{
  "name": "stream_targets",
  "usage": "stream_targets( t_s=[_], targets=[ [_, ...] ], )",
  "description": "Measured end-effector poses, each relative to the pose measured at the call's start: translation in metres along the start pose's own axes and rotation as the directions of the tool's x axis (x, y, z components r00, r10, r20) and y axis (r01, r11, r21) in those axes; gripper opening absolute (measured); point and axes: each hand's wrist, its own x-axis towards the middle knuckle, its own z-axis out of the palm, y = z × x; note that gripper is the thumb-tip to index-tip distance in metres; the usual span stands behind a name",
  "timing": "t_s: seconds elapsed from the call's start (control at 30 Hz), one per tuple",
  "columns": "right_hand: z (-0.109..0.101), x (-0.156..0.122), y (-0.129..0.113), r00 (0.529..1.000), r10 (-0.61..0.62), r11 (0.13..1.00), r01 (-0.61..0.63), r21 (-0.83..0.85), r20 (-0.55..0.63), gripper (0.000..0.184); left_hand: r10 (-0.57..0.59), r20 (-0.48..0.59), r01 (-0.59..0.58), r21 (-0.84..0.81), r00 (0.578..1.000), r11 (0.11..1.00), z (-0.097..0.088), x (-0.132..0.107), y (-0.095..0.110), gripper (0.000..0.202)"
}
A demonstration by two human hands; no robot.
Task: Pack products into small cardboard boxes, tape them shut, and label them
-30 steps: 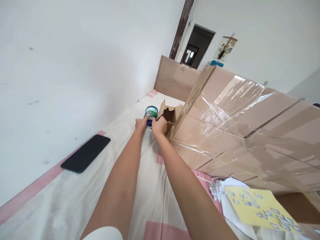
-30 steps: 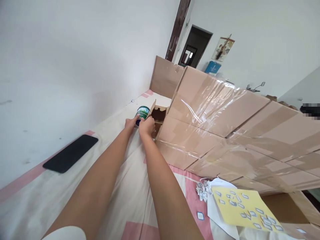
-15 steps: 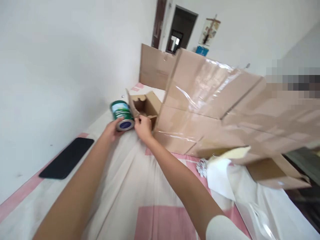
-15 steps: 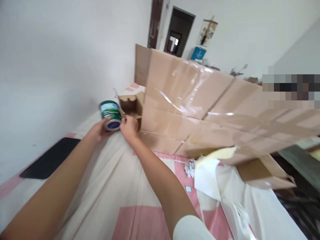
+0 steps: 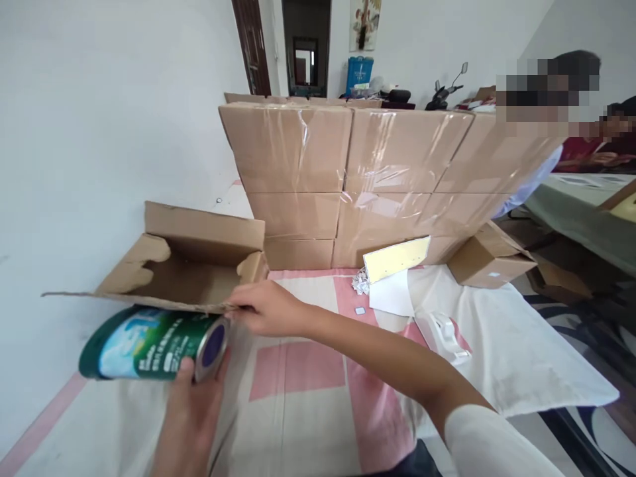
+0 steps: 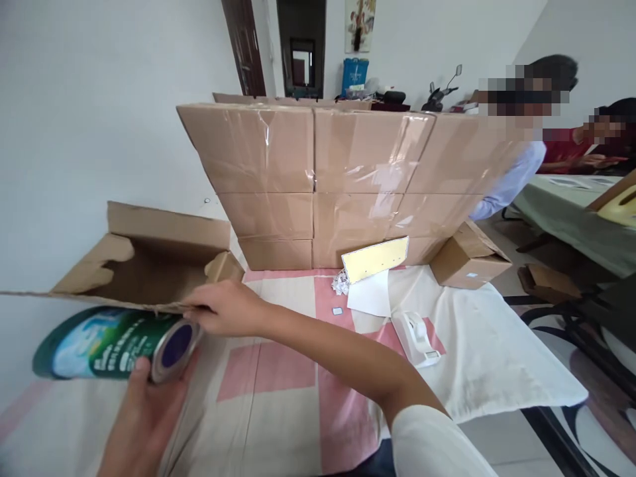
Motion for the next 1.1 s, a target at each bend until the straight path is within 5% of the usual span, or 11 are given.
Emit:
stream_targets(
  t_s=[0.1,0.2,0.33,0.43,0.57,0.63,0.73,0.8,0.83,0.93,1.1],
  targets=[
    [-0.028,-0.064,-0.022,1.000,0.009,0.998,-0.010,0.065,0.018,0.011,-0.006,0.059,0.008,-0.044,0.998,0.999,0.016,-0.069,-0.028,0.054],
    [-0.056,-0.128,-0.034,0.991,0.127,0.985,-0.131,0.111,0.041,0.017,-0.133,0.112,0.138,-0.037,0.985,0.990,0.028,-0.123,-0.065,0.056],
    [-0.084,-0.198,-0.034,0.937,0.346,0.928,-0.349,0.132,0.041,0.033,-0.238,0.151,0.238,0.020,0.959,0.971,0.042,-0.169,-0.113,0.084],
    [-0.094,-0.229,-0.032,0.917,0.397,0.902,-0.396,0.173,0.031,0.038,-0.282,0.166,0.280,0.036,0.945,0.959,0.053,-0.190,-0.139,0.100],
    [-0.115,-0.251,-0.030,0.911,0.412,0.904,-0.404,0.136,-0.031,0.033,-0.313,0.157,0.306,0.068,0.937,0.950,0.058,-0.201,-0.152,0.103],
    [-0.136,-0.261,-0.020,0.867,0.472,0.880,-0.474,0.023,-0.161,0.043,-0.284,0.176,0.274,0.081,0.943,0.958,0.055,-0.200,-0.151,0.102],
    [-0.180,-0.277,0.010,0.629,0.499,0.625,-0.738,-0.255,-0.596,0.050,-0.176,0.198,0.159,0.100,0.964,0.982,0.049,-0.194,-0.145,0.097],
    [-0.206,-0.284,0.037,0.574,0.476,0.474,-0.806,-0.355,-0.666,0.068,-0.116,0.193,0.092,0.130,0.974,0.987,0.046,-0.190,-0.141,0.091],
    [-0.215,-0.286,0.050,0.594,0.482,0.347,-0.805,-0.482,-0.644,0.074,-0.101,0.194,0.073,0.146,0.976,0.987,0.045,-0.188,-0.140,0.089],
    [-0.229,-0.288,0.079,0.669,0.519,0.175,-0.693,-0.700,-0.532,0.076,-0.108,0.205,0.074,0.166,0.973,0.983,0.043,-0.185,-0.140,0.083],
    [-0.222,-0.289,0.095,0.705,0.556,0.170,-0.615,-0.770,-0.440,0.039,-0.160,0.208,0.127,0.166,0.965,0.978,0.039,-0.184,-0.143,0.081]
  ],
)
